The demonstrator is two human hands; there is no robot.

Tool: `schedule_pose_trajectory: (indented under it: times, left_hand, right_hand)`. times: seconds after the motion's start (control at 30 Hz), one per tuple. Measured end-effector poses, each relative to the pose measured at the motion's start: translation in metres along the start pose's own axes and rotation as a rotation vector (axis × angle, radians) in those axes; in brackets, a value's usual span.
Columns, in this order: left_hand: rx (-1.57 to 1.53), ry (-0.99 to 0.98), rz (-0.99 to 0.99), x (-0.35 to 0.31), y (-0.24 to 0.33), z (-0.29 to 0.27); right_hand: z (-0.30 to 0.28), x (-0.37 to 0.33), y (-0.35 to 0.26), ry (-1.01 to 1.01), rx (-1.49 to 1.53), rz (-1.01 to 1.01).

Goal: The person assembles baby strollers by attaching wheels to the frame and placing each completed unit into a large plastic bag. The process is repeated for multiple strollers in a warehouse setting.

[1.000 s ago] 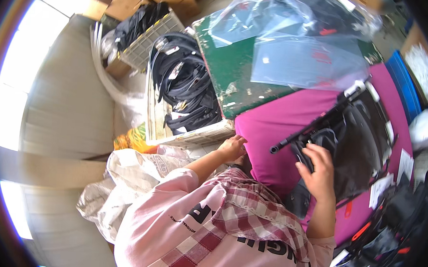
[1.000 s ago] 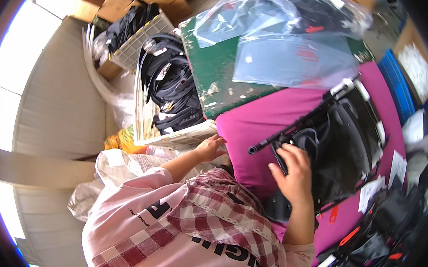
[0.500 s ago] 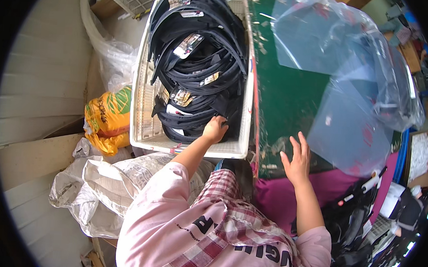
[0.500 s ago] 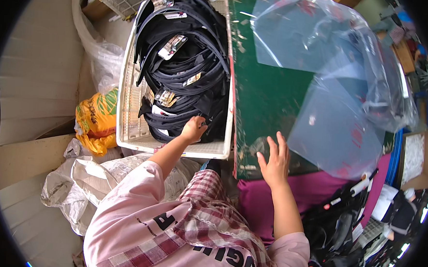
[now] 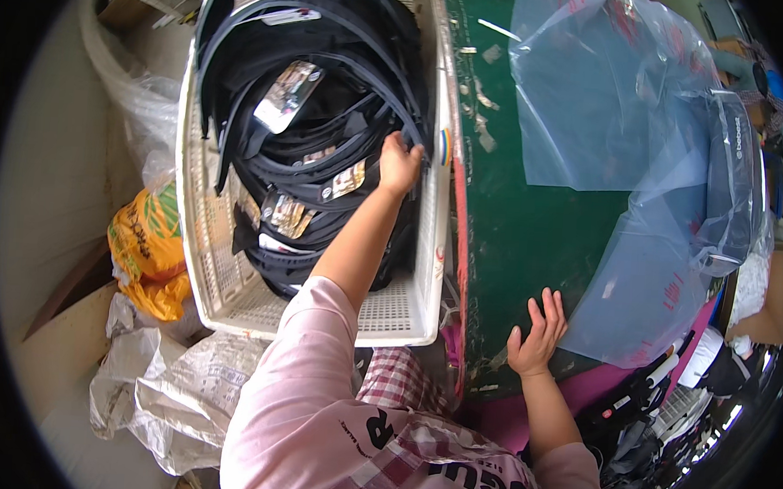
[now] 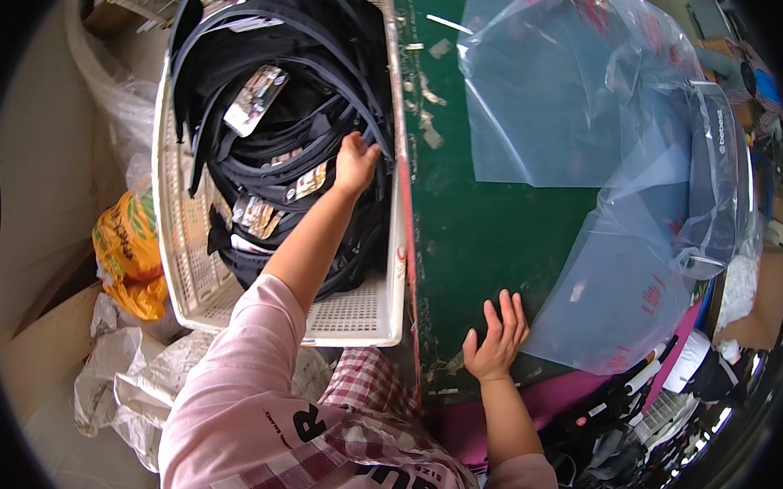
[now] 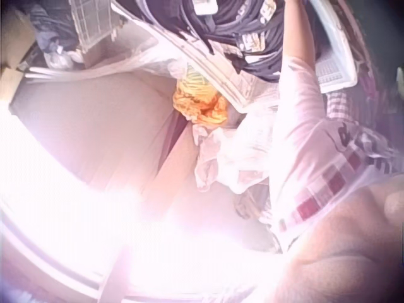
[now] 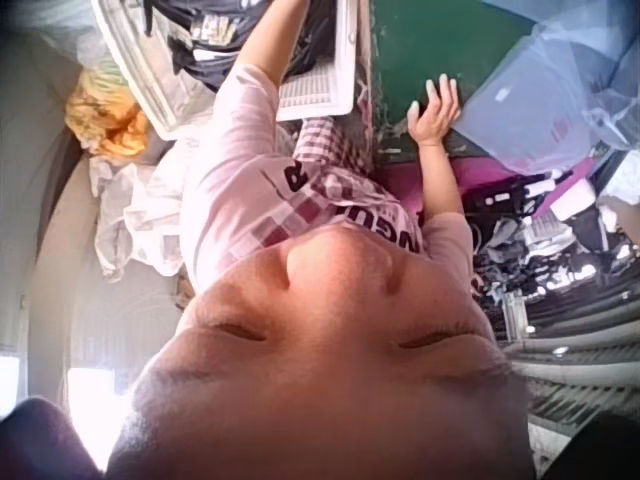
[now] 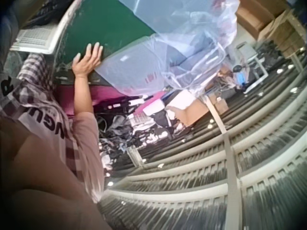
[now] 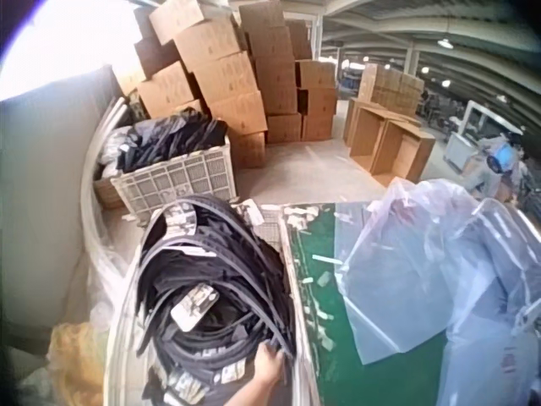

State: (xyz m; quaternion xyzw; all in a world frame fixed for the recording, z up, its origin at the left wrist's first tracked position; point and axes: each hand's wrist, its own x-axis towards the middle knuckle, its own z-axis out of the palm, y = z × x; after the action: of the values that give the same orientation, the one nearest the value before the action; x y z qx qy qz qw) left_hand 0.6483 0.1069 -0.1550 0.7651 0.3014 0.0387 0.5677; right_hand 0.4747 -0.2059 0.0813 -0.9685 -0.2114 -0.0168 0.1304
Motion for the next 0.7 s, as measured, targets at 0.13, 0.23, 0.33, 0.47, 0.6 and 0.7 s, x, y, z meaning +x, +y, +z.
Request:
schedule_pose_trajectory:
  times: [0.13,0.23,0.33,0.47,0.6,0.7]
  left_hand:
    - [0.287,0.144,-0.222,0.059,-0.026,0.045]
    - [0.546,-0.084,-0.492,0.070,-0.025,0.055]
    - [0.539,-0.055,-0.407,0.059,-0.015,0.040]
    - [0.337,0.120,0.070,0.006,-0.079,0.007]
    - [0.124,0.029,-0.064,-0.107,-0.068,-0.051]
    - [-0.359,-0.119,-0.189,-0.212,-0.012,-0.071]
  right_hand:
    - [0.001,0.003,0.003,-0.011,0.009,0.011]
    - [0.002,0.002,0.006,-0.004,0.030,0.022]
    - [0.004,0.000,0.008,0.007,0.057,0.024]
    - [0.000,0.002,0.007,0.013,0.053,0.010]
    - [-0.003,-0.004,0.007,0.022,0.058,-0.004]
    - [-0.005,-0.010,0.006,0.044,0.086,0.002]
